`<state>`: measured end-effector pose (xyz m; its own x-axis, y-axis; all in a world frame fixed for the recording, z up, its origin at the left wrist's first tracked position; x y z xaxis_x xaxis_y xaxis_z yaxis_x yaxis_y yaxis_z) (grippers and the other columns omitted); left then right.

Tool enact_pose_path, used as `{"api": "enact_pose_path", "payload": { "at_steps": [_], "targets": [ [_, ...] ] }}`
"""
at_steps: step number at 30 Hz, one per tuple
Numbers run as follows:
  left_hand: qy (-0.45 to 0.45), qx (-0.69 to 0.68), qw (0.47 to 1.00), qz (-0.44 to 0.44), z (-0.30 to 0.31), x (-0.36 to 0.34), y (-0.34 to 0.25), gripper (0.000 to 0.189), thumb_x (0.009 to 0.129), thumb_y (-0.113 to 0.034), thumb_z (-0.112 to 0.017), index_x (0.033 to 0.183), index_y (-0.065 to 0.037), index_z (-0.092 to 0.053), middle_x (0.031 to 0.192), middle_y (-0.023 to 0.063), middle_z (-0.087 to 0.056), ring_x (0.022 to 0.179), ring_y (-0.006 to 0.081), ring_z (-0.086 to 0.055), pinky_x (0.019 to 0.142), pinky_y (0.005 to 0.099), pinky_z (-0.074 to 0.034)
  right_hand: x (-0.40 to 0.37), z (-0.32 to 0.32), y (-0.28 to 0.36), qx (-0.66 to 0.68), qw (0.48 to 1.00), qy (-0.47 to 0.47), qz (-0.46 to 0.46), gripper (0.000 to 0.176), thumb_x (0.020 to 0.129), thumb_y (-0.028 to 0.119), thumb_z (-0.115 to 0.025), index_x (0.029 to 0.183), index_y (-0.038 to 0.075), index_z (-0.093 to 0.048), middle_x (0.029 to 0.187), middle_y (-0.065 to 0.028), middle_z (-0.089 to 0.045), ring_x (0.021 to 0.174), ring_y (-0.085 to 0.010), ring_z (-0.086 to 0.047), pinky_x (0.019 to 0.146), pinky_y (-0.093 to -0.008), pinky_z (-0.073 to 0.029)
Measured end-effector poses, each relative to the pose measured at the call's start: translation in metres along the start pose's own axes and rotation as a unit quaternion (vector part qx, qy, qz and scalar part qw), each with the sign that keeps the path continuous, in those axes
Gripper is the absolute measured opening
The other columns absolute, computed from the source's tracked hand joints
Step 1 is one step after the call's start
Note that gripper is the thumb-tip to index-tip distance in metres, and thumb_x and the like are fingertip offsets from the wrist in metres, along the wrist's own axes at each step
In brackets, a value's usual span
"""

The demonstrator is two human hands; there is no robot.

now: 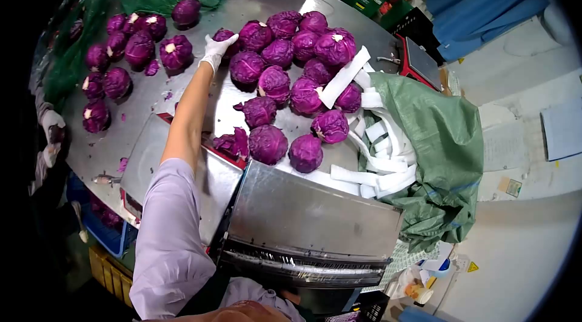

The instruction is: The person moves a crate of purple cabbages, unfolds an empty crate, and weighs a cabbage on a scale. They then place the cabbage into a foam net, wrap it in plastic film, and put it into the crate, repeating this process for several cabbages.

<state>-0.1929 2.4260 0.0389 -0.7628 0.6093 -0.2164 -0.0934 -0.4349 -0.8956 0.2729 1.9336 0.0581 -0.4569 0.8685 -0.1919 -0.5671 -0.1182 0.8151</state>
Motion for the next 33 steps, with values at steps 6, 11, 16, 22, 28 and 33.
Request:
{"api": "enact_pose_path", "payload": {
  "at_steps": [6,11,16,22,28,33],
  "targets": [
    [0.007,-0.057,0.998,-0.023,0.019,-0.007,0.013,0.097,0.050,-0.042,-0.082,0.125,0.000,-0.036,0.116,0.0198,-0.052,0.101,0.0304,-0.055,0.085,0.0362,-0.046,0.000,-0.001,0.005,-0.001,1.000,-0.025,-0.017,0.007,0.076,0.009,-0.063,0.082,0.007,-0.064,0.059,-0.0048,-0.057,0.049,-0.0137,-0.053,0.046,-0.0257,-0.042],
    [0.271,-0.231,0.934,0.022,0.085,-0.101,-0.001,0.058,0.071,-0.028,-0.071,0.116,0.001,-0.047,0.104,0.0119,-0.058,0.090,0.0213,-0.059,0.079,0.0321,-0.049,-0.015,0.000,0.015,-0.006,0.999,-0.049,0.011,0.009,0.074,0.009,-0.065,0.083,0.007,-0.065,0.060,-0.0058,-0.058,0.050,-0.0145,-0.055,0.047,-0.0256,-0.044],
    [0.448,-0.160,0.877,-0.069,0.175,-0.275,-0.011,0.062,0.070,-0.024,-0.072,0.120,0.001,-0.044,0.107,0.0117,-0.057,0.098,0.0206,-0.056,0.089,0.0319,-0.044,-0.022,0.014,0.028,-0.012,0.997,-0.054,0.052,0.011,0.073,0.010,-0.067,0.084,0.008,-0.066,0.061,-0.0067,-0.060,0.051,-0.0154,-0.057,0.048,-0.0256,-0.046],
    [0.438,0.129,0.877,-0.146,0.202,-0.360,0.041,0.096,0.060,-0.035,-0.079,0.134,-0.003,-0.027,0.123,0.0205,-0.045,0.114,0.0277,-0.046,0.099,0.0339,-0.034,-0.020,0.069,0.072,0.077,0.993,0.068,0.053,0.015,0.072,0.012,-0.069,0.087,0.008,-0.067,0.063,-0.0072,-0.062,0.053,-0.0155,-0.060,0.050,-0.0258,-0.048],
    [0.374,0.162,0.856,-0.320,0.202,-0.365,0.005,0.085,0.062,-0.034,-0.077,0.131,-0.007,-0.036,0.130,0.0199,-0.039,0.120,0.0311,-0.040,0.102,0.0375,-0.031,0.121,0.247,0.084,-0.159,0.979,-0.111,0.065,0.015,0.078,0.018,-0.064,0.083,0.004,-0.064,0.066,-0.0093,-0.063,0.055,-0.0147,-0.058,0.052,-0.0279,-0.046],
    [0.427,0.143,0.830,-0.331,0.182,-0.349,-0.012,0.056,0.072,-0.031,-0.070,0.119,-0.007,-0.051,0.125,0.0160,-0.045,0.116,0.0315,-0.045,0.098,0.0366,-0.036,0.267,0.317,-0.046,-0.340,0.934,-0.108,0.010,0.061,0.061,0.025,-0.075,0.113,0.003,-0.052,0.096,-0.0178,-0.062,0.089,-0.0347,-0.059,0.079,-0.0397,-0.046]
  ]
}}
Point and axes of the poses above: each hand's wrist, its own x-axis towards the middle knuckle, its own z-axis out of the back of the hand, y = z × x, the point moved 8 cm from there along x, towards the middle knuckle
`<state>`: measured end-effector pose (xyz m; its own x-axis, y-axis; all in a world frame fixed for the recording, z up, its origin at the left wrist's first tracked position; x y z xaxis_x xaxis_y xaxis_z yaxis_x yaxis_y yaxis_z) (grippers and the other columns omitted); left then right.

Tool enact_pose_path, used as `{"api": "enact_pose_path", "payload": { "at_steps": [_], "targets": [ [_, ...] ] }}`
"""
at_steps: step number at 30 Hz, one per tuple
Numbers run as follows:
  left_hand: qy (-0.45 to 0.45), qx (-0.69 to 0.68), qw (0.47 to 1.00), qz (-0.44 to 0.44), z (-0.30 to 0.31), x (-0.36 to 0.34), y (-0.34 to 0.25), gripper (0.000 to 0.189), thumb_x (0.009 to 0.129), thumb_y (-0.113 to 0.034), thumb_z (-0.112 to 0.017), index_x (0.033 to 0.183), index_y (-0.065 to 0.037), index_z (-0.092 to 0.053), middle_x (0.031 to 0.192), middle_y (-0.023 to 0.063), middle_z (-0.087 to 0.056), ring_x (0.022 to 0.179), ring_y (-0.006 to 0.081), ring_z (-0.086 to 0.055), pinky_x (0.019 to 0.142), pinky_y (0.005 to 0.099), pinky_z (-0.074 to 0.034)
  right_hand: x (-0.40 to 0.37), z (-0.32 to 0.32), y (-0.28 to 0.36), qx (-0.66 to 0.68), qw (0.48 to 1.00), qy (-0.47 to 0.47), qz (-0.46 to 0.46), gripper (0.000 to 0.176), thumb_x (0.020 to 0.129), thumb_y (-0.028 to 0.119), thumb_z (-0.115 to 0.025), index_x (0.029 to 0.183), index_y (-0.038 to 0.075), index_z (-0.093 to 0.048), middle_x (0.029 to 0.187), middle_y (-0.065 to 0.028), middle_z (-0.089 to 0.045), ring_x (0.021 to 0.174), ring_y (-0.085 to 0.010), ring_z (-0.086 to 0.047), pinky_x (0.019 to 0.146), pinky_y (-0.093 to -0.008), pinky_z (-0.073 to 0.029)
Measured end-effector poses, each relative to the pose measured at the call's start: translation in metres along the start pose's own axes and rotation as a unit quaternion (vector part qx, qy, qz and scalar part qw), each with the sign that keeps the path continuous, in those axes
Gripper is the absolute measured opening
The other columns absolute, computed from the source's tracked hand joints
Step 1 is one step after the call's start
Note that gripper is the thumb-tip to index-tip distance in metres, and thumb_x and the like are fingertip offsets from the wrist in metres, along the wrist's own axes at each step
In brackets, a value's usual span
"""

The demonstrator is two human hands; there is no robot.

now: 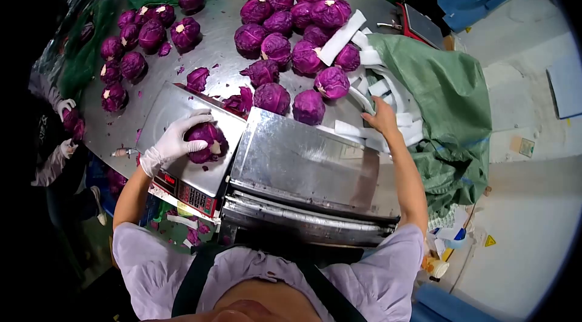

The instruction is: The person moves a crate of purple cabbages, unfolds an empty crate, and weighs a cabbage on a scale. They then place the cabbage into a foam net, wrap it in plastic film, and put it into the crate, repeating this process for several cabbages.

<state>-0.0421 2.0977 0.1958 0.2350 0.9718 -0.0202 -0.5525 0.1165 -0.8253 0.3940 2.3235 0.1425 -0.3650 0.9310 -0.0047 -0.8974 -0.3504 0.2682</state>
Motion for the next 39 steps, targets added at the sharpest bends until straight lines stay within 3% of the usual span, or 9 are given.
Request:
{"api": "enact_pose_path", "payload": {
  "at_steps": [4,7,11,17,22,26,30,34,39],
  "targets": [
    [0.018,-0.148,0.985,0.089,0.011,0.042,0.028,0.048,0.080,-0.034,-0.063,0.118,-0.006,-0.052,0.116,0.0115,-0.054,0.108,0.0222,-0.050,0.094,0.0336,-0.039,0.032,-0.054,-0.031,-0.049,0.992,0.025,0.116,0.079,0.058,0.030,-0.078,0.122,0.003,-0.042,0.097,-0.0215,-0.060,0.090,-0.0387,-0.057,0.078,-0.0437,-0.045],
    [-0.040,-0.092,0.985,0.139,0.042,0.119,0.076,0.056,0.083,-0.030,-0.060,0.127,-0.001,-0.042,0.122,0.0122,-0.050,0.111,0.0208,-0.048,0.096,0.0304,-0.036,0.039,-0.078,-0.036,-0.122,0.985,0.123,0.006,0.044,0.070,0.029,-0.067,0.104,0.004,-0.053,0.079,-0.0214,-0.061,0.077,-0.0402,-0.058,0.067,-0.0464,-0.046],
    [-0.077,0.300,0.949,0.058,0.047,0.235,0.099,0.102,0.056,-0.029,-0.079,0.137,-0.011,-0.020,0.141,0.0206,-0.019,0.122,0.0378,-0.035,0.100,0.0393,-0.034,0.033,-0.052,-0.020,-0.102,0.988,0.096,-0.063,0.031,0.077,0.036,-0.057,0.081,0.005,-0.059,0.074,-0.0215,-0.060,0.075,-0.0393,-0.058,0.065,-0.0498,-0.045],
    [-0.040,0.495,0.868,0.000,0.010,0.303,0.127,0.093,0.054,-0.026,-0.076,0.134,-0.019,-0.029,0.131,0.0190,-0.035,0.115,0.0347,-0.043,0.091,0.0388,-0.043,-0.008,0.069,-0.002,-0.008,0.996,-0.071,-0.061,0.032,0.077,0.033,-0.060,0.079,0.002,-0.063,0.068,-0.0206,-0.059,0.060,-0.0325,-0.058,0.058,-0.0381,-0.045],
    [-0.074,0.308,0.939,0.134,0.046,0.247,0.125,0.084,0.053,-0.036,-0.071,0.127,-0.015,-0.039,0.110,0.0194,-0.052,0.100,0.0341,-0.055,0.086,0.0392,-0.045,-0.071,0.178,0.005,0.147,0.950,-0.266,-0.067,0.019,0.077,0.012,-0.066,0.090,-0.001,-0.062,0.078,-0.0029,-0.060,0.072,-0.0093,-0.055,0.065,-0.0249,-0.044],
    [-0.132,0.216,0.959,0.125,0.090,0.157,0.104,0.086,0.049,-0.038,-0.074,0.123,-0.007,-0.044,0.104,0.0205,-0.059,0.097,0.0336,-0.057,0.087,0.0368,-0.044,-0.123,0.247,0.045,0.222,0.883,-0.414,-0.016,0.057,0.078,0.001,-0.064,0.129,0.003,-0.038,0.108,-0.0116,-0.053,0.097,-0.0164,-0.052,0.084,-0.0273,-0.043],
    [-0.078,0.091,0.967,0.224,0.118,0.057,0.081,0.081,0.054,-0.032,-0.075,0.123,-0.001,-0.045,0.106,0.0180,-0.059,0.098,0.0260,-0.057,0.088,0.0312,-0.043,-0.151,0.267,0.076,0.357,0.837,-0.410,0.063,0.051,0.082,0.003,-0.060,0.128,0.004,-0.039,0.107,-0.0105,-0.054,0.089,-0.0129,-0.054,0.078,-0.0243,-0.044],
    [0.026,0.071,0.924,0.376,0.093,-0.023,0.107,0.081,0.057,-0.038,-0.074,0.121,0.003,-0.046,0.102,0.0194,-0.060,0.093,0.0278,-0.059,0.086,0.0323,-0.044,-0.149,0.203,0.080,0.549,0.805,-0.227,0.003,0.030,0.082,0.007,-0.061,0.109,0.001,-0.049,0.080,0.0022,-0.052,0.068,-0.0041,-0.050,0.061,-0.0162,-0.042],
    [-0.052,0.241,0.912,0.327,0.063,-0.058,0.040,0.105,0.056,-0.053,-0.073,0.135,-0.003,-0.027,0.132,0.0250,-0.035,0.117,0.0365,-0.043,0.097,0.0356,-0.037,-0.153,0.110,0.149,0.615,0.784,-0.076,0.007,0.025,0.081,0.007,-0.060,0.104,0.001,-0.053,0.084,0.0011,-0.055,0.071,-0.0061,-0.051,0.064,-0.0192,-0.042]
  ]
}}
Point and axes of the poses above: each hand's wrist, its own x-axis towards the middle knuckle, its own z-axis out of the back of the hand, y = z × x, the point moved 8 cm from there along x, towards the middle knuckle
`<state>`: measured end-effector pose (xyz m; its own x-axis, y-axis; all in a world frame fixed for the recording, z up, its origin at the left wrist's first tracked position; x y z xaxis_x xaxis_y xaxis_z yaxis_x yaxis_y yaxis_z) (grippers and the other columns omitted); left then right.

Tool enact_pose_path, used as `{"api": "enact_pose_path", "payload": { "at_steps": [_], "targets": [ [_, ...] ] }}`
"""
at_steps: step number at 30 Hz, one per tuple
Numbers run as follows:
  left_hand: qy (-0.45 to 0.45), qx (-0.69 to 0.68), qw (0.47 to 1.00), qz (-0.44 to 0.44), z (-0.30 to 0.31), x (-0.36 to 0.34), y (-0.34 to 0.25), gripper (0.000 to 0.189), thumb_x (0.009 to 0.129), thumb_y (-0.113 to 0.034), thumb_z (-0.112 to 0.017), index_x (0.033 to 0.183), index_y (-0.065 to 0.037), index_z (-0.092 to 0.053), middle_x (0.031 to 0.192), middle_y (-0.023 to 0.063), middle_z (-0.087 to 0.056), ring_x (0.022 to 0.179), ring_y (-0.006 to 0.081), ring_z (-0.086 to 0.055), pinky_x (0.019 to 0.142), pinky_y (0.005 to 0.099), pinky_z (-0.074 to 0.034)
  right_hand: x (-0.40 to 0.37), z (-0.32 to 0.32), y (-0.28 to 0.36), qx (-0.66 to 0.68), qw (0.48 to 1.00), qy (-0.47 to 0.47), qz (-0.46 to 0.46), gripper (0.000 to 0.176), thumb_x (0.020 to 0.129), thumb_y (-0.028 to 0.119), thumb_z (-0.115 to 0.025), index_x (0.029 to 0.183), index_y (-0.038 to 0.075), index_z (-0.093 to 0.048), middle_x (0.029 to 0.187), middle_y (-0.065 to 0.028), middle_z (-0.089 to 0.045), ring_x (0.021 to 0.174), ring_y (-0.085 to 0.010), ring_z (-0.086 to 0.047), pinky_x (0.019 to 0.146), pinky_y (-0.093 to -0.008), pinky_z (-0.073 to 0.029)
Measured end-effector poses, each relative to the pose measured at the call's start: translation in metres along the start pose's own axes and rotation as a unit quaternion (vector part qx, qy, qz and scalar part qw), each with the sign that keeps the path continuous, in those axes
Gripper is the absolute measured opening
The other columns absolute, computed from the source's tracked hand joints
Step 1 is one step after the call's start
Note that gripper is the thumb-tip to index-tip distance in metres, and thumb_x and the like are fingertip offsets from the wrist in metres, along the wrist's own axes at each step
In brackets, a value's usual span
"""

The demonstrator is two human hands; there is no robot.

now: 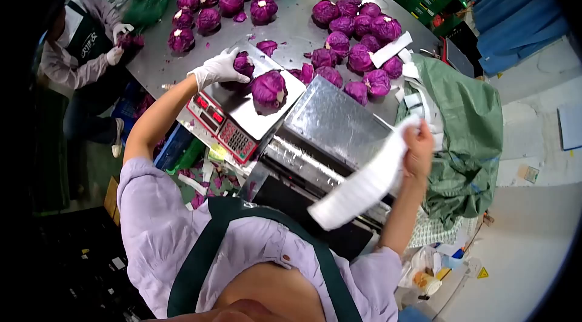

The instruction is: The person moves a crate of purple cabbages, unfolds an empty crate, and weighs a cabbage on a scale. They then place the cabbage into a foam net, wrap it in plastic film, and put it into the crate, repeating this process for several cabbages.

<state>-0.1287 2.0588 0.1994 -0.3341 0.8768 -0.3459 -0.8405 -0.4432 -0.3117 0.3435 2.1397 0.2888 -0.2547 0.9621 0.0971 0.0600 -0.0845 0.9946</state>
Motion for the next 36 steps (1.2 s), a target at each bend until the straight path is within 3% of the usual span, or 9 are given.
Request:
{"api": "enact_pose_path", "payload": {
  "at_steps": [5,8,11,16,21,25,27,31,36],
  "targets": [
    [-0.267,-0.082,0.940,-0.195,0.023,-0.047,-0.050,0.087,0.070,-0.043,-0.068,0.136,-0.003,-0.028,0.139,0.0199,-0.029,0.128,0.0328,-0.030,0.104,0.0354,-0.028,-0.038,-0.087,-0.051,0.106,0.988,0.028,-0.113,0.018,0.088,0.023,-0.056,0.090,0.006,-0.056,0.076,-0.0023,-0.059,0.058,-0.0074,-0.054,0.050,-0.0200,-0.043],
    [-0.101,-0.362,0.859,-0.348,-0.019,-0.126,-0.125,0.069,0.079,-0.032,-0.063,0.134,-0.004,-0.032,0.135,0.0137,-0.037,0.124,0.0227,-0.036,0.101,0.0325,-0.031,-0.077,-0.135,-0.068,0.115,0.978,0.009,-0.173,0.022,0.087,0.024,-0.057,0.099,0.005,-0.060,0.081,-0.0035,-0.063,0.059,-0.0062,-0.056,0.048,-0.0182,-0.044],
    [0.105,-0.689,0.645,-0.313,-0.101,-0.161,-0.169,0.053,0.087,-0.022,-0.056,0.132,-0.002,-0.037,0.125,0.0066,-0.046,0.110,0.0114,-0.045,0.092,0.0266,-0.038,-0.097,-0.160,-0.050,-0.044,0.983,-0.041,0.173,0.016,0.083,0.013,-0.062,0.088,-0.002,-0.065,0.099,-0.0116,-0.063,0.075,-0.0155,-0.059,0.065,-0.0254,-0.047],
    [0.021,-0.684,0.699,-0.209,-0.123,-0.172,-0.145,0.032,0.088,-0.016,-0.055,0.115,0.002,-0.054,0.094,0.0012,-0.061,0.085,0.0071,-0.055,0.077,0.0220,-0.044,-0.115,-0.161,-0.017,-0.281,0.893,-0.100,0.337,0.013,0.082,0.011,-0.061,0.089,0.001,-0.066,0.100,-0.0165,-0.062,0.071,-0.0167,-0.058,0.063,-0.0285,-0.047],
    [0.060,-0.862,0.441,-0.244,-0.103,-0.183,-0.114,0.016,0.090,-0.015,-0.049,0.096,-0.001,-0.054,0.088,0.0047,-0.059,0.083,0.0121,-0.058,0.075,0.0248,-0.045,-0.084,-0.141,-0.086,0.277,0.944,0.023,-0.178,0.023,0.091,0.017,-0.049,0.103,-0.001,-0.055,0.086,-0.0048,-0.061,0.071,-0.0142,-0.060,0.063,-0.0251,-0.048],
    [0.101,-0.930,0.301,-0.187,-0.072,-0.178,-0.086,0.017,0.092,-0.015,-0.045,0.103,-0.003,-0.048,0.092,0.0054,-0.058,0.087,0.0156,-0.059,0.081,0.0303,-0.049,-0.116,-0.178,-0.095,0.062,0.947,0.166,-0.267,0.024,0.084,0.005,-0.053,0.106,-0.003,-0.055,0.090,-0.0043,-0.062,0.081,-0.0134,-0.058,0.074,-0.0268,-0.047],
    [0.113,-0.933,0.294,-0.175,-0.081,-0.169,-0.074,0.018,0.090,-0.017,-0.047,0.105,-0.005,-0.049,0.095,0.0055,-0.059,0.087,0.0166,-0.061,0.080,0.0315,-0.050,-0.112,-0.199,-0.097,-0.038,0.908,0.354,-0.222,0.019,0.076,0.002,-0.060,0.094,-0.003,-0.063,0.087,-0.0048,-0.063,0.077,-0.0110,-0.058,0.068,-0.0257,-0.047],
    [0.193,-0.846,0.472,-0.156,-0.081,-0.179,-0.071,0.034,0.085,-0.009,-0.054,0.116,0.004,-0.048,0.108,0.0105,-0.058,0.096,0.0180,-0.059,0.086,0.0320,-0.046,-0.032,-0.169,-0.067,-0.132,0.971,0.147,-0.133,0.015,0.073,0.000,-0.061,0.088,-0.004,-0.063,0.075,-0.0033,-0.063,0.061,-0.0081,-0.056,0.053,-0.0210,-0.044],
    [-0.130,-0.649,0.745,-0.084,-0.059,-0.135,-0.003,0.016,0.072,0.002,-0.062,0.072,-0.007,-0.049,0.067,-0.0020,-0.051,0.058,0.0070,-0.054,0.052,0.0209,-0.047,0.014,-0.151,-0.089,-0.059,0.997,-0.027,-0.050,0.014,0.074,-0.005,-0.056,0.087,-0.005,-0.060,0.080,-0.0091,-0.062,0.065,-0.0100,-0.056,0.056,-0.0222,-0.044]
  ]
}}
Point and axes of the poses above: each hand's wrist, its own x-axis towards the middle knuckle, its own z-axis out of the back of the hand, y = z × x, the point moved 8 cm from there along x, towards the middle knuckle
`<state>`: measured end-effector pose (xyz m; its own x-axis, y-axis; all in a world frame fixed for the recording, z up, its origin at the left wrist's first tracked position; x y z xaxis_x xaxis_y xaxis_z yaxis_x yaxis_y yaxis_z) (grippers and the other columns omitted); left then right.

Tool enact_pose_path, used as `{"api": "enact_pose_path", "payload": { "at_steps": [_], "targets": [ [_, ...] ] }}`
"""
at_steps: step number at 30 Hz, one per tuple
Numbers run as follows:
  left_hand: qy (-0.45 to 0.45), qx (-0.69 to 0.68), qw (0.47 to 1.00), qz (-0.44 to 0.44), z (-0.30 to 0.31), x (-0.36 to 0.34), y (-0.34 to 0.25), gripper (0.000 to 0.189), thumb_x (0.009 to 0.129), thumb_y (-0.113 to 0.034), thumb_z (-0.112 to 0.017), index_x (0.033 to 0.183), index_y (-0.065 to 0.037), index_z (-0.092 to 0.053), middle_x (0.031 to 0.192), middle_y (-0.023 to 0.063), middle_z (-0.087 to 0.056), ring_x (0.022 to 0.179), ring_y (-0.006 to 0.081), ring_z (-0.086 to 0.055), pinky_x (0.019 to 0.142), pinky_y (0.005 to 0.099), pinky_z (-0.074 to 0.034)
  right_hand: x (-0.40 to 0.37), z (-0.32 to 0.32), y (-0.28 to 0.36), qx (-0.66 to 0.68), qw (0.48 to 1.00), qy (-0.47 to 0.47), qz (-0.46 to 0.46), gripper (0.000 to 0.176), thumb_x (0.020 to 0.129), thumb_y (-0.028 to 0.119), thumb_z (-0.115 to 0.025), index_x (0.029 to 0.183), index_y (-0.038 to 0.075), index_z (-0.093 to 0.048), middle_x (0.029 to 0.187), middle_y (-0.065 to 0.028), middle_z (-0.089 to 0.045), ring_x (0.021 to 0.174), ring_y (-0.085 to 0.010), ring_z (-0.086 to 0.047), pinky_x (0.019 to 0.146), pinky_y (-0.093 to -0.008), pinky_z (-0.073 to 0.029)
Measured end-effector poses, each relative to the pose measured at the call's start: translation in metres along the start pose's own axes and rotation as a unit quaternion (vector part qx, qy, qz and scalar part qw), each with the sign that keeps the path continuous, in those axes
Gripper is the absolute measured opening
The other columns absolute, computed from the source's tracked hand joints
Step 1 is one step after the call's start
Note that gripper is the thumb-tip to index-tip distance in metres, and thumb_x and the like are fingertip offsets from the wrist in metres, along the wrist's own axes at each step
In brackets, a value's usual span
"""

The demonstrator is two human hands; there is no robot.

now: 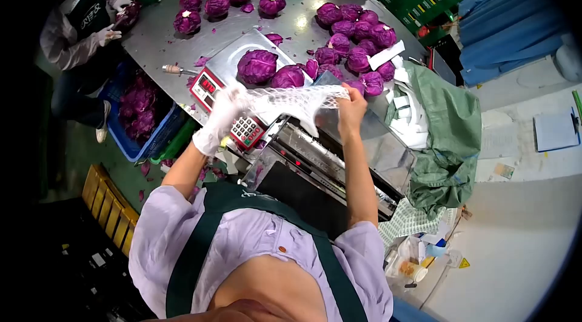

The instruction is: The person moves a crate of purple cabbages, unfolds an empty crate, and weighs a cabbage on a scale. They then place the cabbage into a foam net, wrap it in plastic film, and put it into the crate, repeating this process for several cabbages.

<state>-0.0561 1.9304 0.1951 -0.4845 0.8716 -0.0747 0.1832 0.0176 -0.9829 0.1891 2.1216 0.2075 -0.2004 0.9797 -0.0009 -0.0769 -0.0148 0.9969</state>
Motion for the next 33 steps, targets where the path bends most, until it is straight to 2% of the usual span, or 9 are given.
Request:
{"api": "enact_pose_path", "payload": {
  "at_steps": [4,11,13,16,19,21,23,28,33],
  "targets": [
    [-0.288,0.166,0.936,-0.118,0.061,0.057,-0.001,0.014,0.079,-0.014,-0.055,0.070,-0.003,-0.055,0.057,0.0070,-0.053,0.051,0.0124,-0.047,0.049,0.0288,-0.039,-0.006,-0.047,-0.031,0.279,0.940,0.043,-0.190,0.032,0.079,-0.009,-0.043,0.111,-0.007,-0.042,0.088,-0.0154,-0.056,0.068,-0.0228,-0.057,0.061,-0.0339,-0.050],
    [-0.192,0.351,0.915,0.051,0.075,0.142,0.043,0.047,0.079,-0.047,-0.049,0.104,-0.009,-0.062,0.098,0.0246,-0.060,0.097,0.0377,-0.057,0.082,0.0411,-0.043,0.012,-0.094,-0.064,-0.050,0.962,0.095,-0.252,0.023,0.084,0.020,-0.045,0.098,0.003,-0.054,0.062,-0.0040,-0.048,0.045,-0.0096,-0.039,0.036,-0.0257,-0.024],
    [-0.161,0.392,0.900,0.105,0.083,0.164,0.078,0.057,0.084,-0.052,-0.043,0.100,-0.001,-0.062,0.096,0.0251,-0.060,0.097,0.0373,-0.057,0.080,0.0408,-0.043,0.015,-0.108,-0.091,-0.001,0.943,0.087,-0.322,0.027,0.091,0.022,-0.038,0.108,0.004,-0.049,0.082,-0.0055,-0.055,0.050,-0.0120,-0.044,0.041,-0.0252,-0.036],
    [-0.086,0.322,0.943,0.013,0.066,0.164,0.064,0.059,0.088,-0.051,-0.035,0.095,0.001,-0.062,0.090,0.0276,-0.059,0.095,0.0411,-0.055,0.078,0.0416,-0.043,0.001,-0.127,-0.067,0.069,0.927,0.076,-0.359,0.027,0.094,0.027,-0.034,0.100,0.007,-0.051,0.072,-0.0019,-0.052,0.047,-0.0095,-0.039,0.039,-0.0231,-0.030],
    [-0.097,0.312,0.939,0.103,0.083,0.171,0.091,0.061,0.089,-0.051,-0.036,0.091,0.004,-0.062,0.084,0.0272,-0.061,0.086,0.0383,-0.059,0.074,0.0402,-0.044,0.004,-0.123,-0.064,0.075,0.923,0.109,-0.363,0.022,0.093,0.024,-0.037,0.097,0.007,-0.050,0.070,-0.0012,-0.049,0.044,-0.0073,-0.034,0.036,-0.0200,-0.023],
    [-0.074,0.168,0.970,0.160,0.085,0.159,0.087,0.049,0.092,-0.035,-0.038,0.087,0.007,-0.062,0.077,0.0161,-0.064,0.074,0.0197,-0.062,0.065,0.0314,-0.048,0.018,-0.124,-0.068,0.089,0.924,0.142,-0.344,0.021,0.093,0.022,-0.033,0.097,0.008,-0.048,0.072,-0.0002,-0.051,0.045,-0.0062,-0.034,0.036,-0.0178,-0.021],
    [-0.045,-0.134,0.969,0.204,0.085,0.168,0.128,0.040,0.092,-0.028,-0.036,0.101,0.002,-0.060,0.091,0.0115,-0.065,0.080,0.0184,-0.062,0.069,0.0290,-0.050,0.024,-0.130,-0.065,0.166,0.903,0.202,-0.341,0.020,0.092,0.022,-0.034,0.094,0.007,-0.048,0.073,-0.0018,-0.051,0.047,-0.0061,-0.034,0.036,-0.0176,-0.021],
    [0.071,-0.371,0.897,0.231,0.062,0.146,0.095,0.047,0.091,-0.031,-0.030,0.115,0.005,-0.050,0.110,0.0179,-0.057,0.094,0.0261,-0.060,0.087,0.0383,-0.048,0.015,-0.151,-0.045,0.225,0.850,0.280,-0.385,0.028,0.085,0.024,-0.036,0.096,0.003,-0.050,0.076,-0.0068,-0.055,0.049,-0.0105,-0.037,0.039,-0.0209,-0.027],
    [0.097,-0.343,0.893,0.275,0.076,0.160,0.127,0.053,0.089,-0.034,-0.032,0.115,0.011,-0.046,0.111,0.0228,-0.055,0.093,0.0302,-0.060,0.086,0.0413,-0.048,0.022,-0.168,-0.040,0.280,0.787,0.409,-0.367,0.034,0.080,0.019,-0.036,0.105,0.001,-0.049,0.079,-0.0086,-0.057,0.051,-0.0113,-0.041,0.041,-0.0216,-0.030]
  ]
}}
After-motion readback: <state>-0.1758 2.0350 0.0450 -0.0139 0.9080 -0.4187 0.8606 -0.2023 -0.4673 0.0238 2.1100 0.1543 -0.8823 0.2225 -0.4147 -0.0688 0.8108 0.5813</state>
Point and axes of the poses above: each hand's wrist, its own x-axis towards the middle knuckle, its own z-axis out of the back of the hand, y = z × x, the point moved 8 cm from there along x, towards the middle knuckle
